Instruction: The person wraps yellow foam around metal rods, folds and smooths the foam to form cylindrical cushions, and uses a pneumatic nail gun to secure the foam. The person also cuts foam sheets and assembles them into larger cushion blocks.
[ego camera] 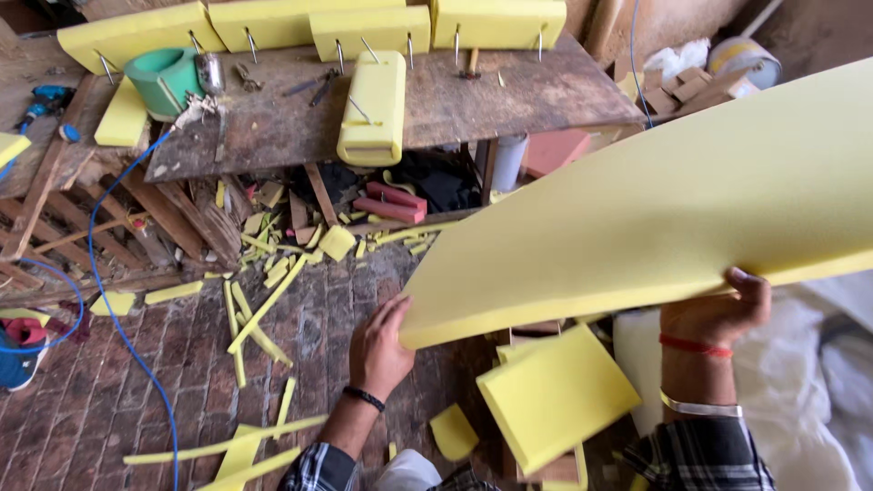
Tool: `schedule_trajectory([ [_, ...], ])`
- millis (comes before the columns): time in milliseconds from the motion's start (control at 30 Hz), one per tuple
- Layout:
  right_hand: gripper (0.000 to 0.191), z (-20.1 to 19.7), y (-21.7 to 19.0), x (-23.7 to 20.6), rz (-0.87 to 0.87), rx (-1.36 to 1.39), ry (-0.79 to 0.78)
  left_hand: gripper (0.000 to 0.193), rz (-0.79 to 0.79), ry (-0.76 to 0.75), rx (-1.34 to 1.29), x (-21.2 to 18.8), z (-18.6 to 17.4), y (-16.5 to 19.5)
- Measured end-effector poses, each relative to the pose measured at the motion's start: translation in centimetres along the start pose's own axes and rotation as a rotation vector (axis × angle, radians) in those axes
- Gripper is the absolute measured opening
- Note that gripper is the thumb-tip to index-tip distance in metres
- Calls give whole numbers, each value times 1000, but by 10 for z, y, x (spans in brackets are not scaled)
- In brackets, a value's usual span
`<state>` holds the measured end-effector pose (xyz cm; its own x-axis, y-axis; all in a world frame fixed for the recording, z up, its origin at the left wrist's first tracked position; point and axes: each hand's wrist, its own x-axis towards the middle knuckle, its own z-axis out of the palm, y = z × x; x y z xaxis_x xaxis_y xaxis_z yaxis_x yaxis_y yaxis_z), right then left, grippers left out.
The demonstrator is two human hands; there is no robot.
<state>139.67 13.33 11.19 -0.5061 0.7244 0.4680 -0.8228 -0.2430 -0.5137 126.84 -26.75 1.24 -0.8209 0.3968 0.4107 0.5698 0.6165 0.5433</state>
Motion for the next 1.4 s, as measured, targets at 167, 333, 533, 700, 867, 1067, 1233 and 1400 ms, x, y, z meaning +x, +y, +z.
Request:
schedule_trajectory([
  [167,55,-26,95,113,50,121,-128,63,79,107,-132,110,65,-42],
  [333,31,-61,204,210,55,196,31,76,172,143,-141,251,130,-96],
  [533,53,-92,353,325,189,-49,334,81,188,44,-103,414,195,-172],
  [700,61,-126,471,387,741,-266,525,86,-73,-322,-35,524,274,-236],
  [867,78,-155,596,416,948,-385,365,82,-95,-575,63,586,367,-290],
  [1067,41,-197,677,449,782,-320,687,78,-95,-610,52,635,408,-323],
  [1233,36,-229,731,506,794,-423,637,85,-120,-787,110,711,413,-311],
  [1400,33,-237,759,503,923,-522,781,83,-252,-1067,92,747,378,-292],
])
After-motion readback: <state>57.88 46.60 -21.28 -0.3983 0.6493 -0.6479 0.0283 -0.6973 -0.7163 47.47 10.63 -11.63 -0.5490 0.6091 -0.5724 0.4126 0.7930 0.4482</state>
